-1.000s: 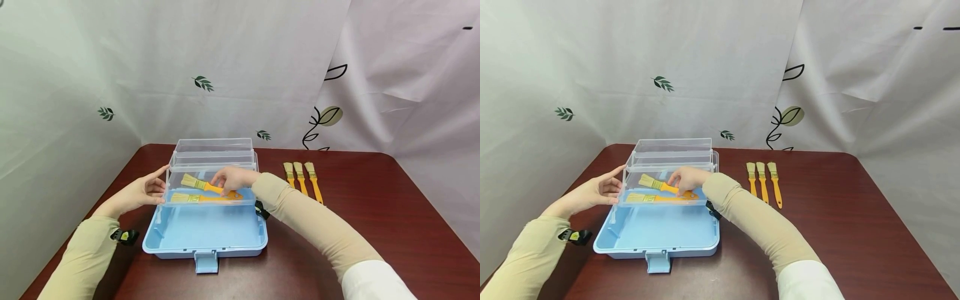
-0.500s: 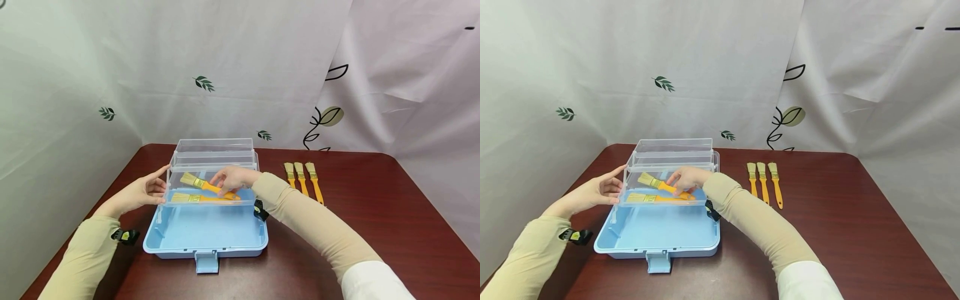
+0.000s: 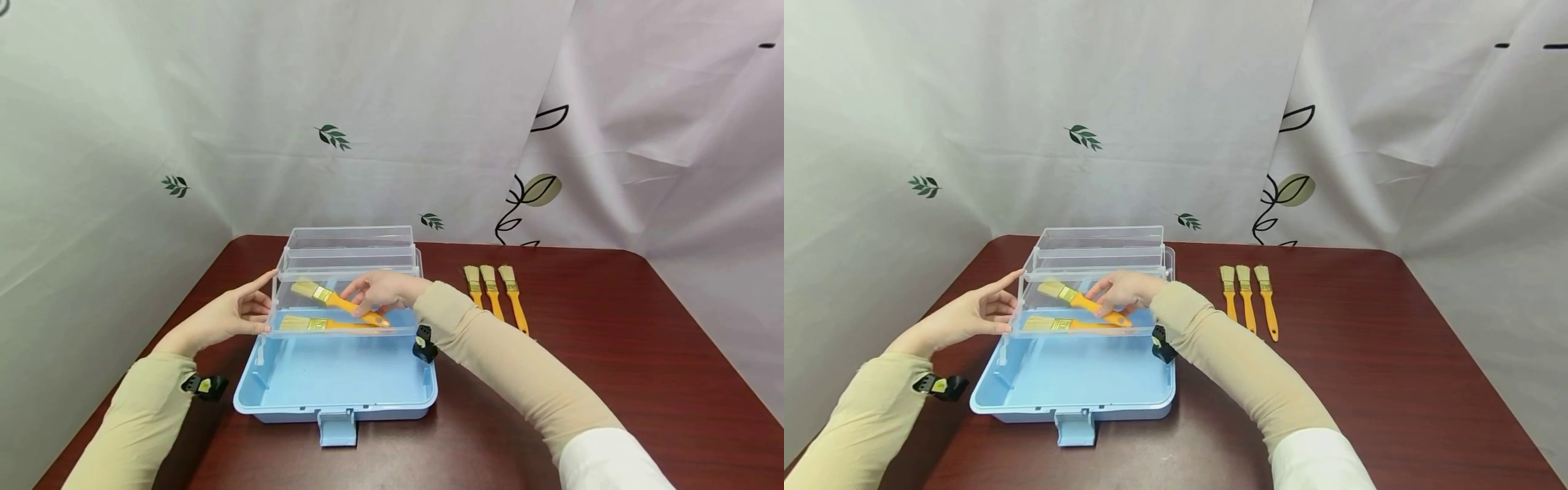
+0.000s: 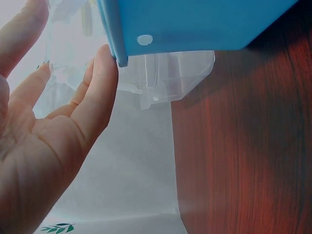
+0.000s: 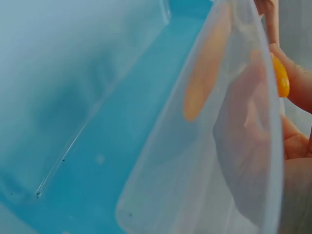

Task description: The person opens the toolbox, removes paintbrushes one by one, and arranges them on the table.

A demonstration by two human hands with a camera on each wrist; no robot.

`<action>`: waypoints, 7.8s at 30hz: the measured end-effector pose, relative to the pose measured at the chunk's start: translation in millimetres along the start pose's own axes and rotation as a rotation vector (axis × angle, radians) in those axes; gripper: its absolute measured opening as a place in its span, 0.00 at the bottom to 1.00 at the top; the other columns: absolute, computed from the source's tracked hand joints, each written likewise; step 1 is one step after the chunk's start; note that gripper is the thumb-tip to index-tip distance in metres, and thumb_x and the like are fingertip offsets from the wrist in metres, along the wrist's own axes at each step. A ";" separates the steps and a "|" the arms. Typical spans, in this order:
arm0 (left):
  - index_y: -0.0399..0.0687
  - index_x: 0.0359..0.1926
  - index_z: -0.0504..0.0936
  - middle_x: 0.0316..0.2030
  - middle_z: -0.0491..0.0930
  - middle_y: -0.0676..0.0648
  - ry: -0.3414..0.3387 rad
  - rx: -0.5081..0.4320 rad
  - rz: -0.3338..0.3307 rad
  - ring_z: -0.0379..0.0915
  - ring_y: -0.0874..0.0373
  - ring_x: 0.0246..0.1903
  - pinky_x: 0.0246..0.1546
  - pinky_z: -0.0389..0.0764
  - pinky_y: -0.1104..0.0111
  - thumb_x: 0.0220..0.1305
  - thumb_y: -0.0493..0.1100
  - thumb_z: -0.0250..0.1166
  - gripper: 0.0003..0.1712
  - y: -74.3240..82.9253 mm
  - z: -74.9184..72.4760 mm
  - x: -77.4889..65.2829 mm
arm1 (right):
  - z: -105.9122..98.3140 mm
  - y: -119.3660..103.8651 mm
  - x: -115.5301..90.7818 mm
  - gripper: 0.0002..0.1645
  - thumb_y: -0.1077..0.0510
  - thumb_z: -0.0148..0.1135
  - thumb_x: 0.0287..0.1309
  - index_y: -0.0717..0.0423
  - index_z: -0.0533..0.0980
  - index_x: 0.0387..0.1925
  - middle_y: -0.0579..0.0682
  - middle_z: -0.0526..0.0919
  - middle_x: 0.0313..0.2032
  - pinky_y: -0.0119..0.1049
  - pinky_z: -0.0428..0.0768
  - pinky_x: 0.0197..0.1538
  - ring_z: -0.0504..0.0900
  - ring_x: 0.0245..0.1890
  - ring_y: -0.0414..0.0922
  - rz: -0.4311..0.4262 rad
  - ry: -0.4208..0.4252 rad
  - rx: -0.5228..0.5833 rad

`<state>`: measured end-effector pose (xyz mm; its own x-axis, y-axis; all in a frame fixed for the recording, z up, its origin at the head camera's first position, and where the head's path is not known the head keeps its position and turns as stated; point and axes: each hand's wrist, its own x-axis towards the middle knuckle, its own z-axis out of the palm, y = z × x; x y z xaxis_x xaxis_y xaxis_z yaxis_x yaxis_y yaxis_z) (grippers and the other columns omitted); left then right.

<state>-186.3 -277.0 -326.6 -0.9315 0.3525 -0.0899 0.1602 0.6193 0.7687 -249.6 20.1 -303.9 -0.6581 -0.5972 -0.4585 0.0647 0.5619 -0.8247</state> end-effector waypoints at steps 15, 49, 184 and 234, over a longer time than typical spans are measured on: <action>0.52 0.75 0.41 0.47 0.69 0.37 0.001 0.006 -0.007 0.72 0.50 0.45 0.44 0.80 0.73 0.53 0.45 0.72 0.59 0.2 -0.1 0.1 | 3.4 -3.8 -17.6 0.26 0.67 0.61 0.58 0.56 0.72 0.59 0.56 0.78 0.51 0.33 0.78 0.39 0.77 0.41 0.44 -0.067 -0.126 0.093; 0.55 0.75 0.41 0.46 0.70 0.37 0.004 0.007 -0.002 0.73 0.50 0.45 0.44 0.80 0.72 0.51 0.44 0.73 0.60 1.1 0.2 -1.1 | -3.0 66.7 -77.6 0.35 0.67 0.60 0.58 0.68 0.59 0.65 0.46 0.78 0.41 0.28 0.80 0.40 0.78 0.37 0.38 -0.319 -0.136 0.548; 0.53 0.75 0.41 0.47 0.68 0.36 0.004 -0.032 -0.006 0.72 0.48 0.45 0.44 0.78 0.77 0.52 0.41 0.72 0.59 -1.3 -0.5 -0.5 | -131.7 224.4 -132.1 0.39 0.64 0.65 0.55 0.78 0.57 0.62 0.68 0.74 0.44 0.48 0.80 0.48 0.79 0.41 0.50 0.149 0.642 -0.010; 0.57 0.75 0.41 0.46 0.69 0.37 0.004 -0.024 0.002 0.72 0.49 0.44 0.44 0.79 0.74 0.51 0.45 0.72 0.60 -0.3 -0.8 -0.2 | -111.9 206.9 -145.7 0.38 0.60 0.64 0.57 0.73 0.60 0.63 0.60 0.79 0.39 0.37 0.82 0.40 0.81 0.36 0.47 -0.004 0.689 -0.131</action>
<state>-186.4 -277.8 -326.3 -0.9325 0.3508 -0.0862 0.1540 0.6020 0.7835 -224.3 287.5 -370.7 -0.9866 -0.1244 -0.1056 -0.0008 0.6510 -0.7591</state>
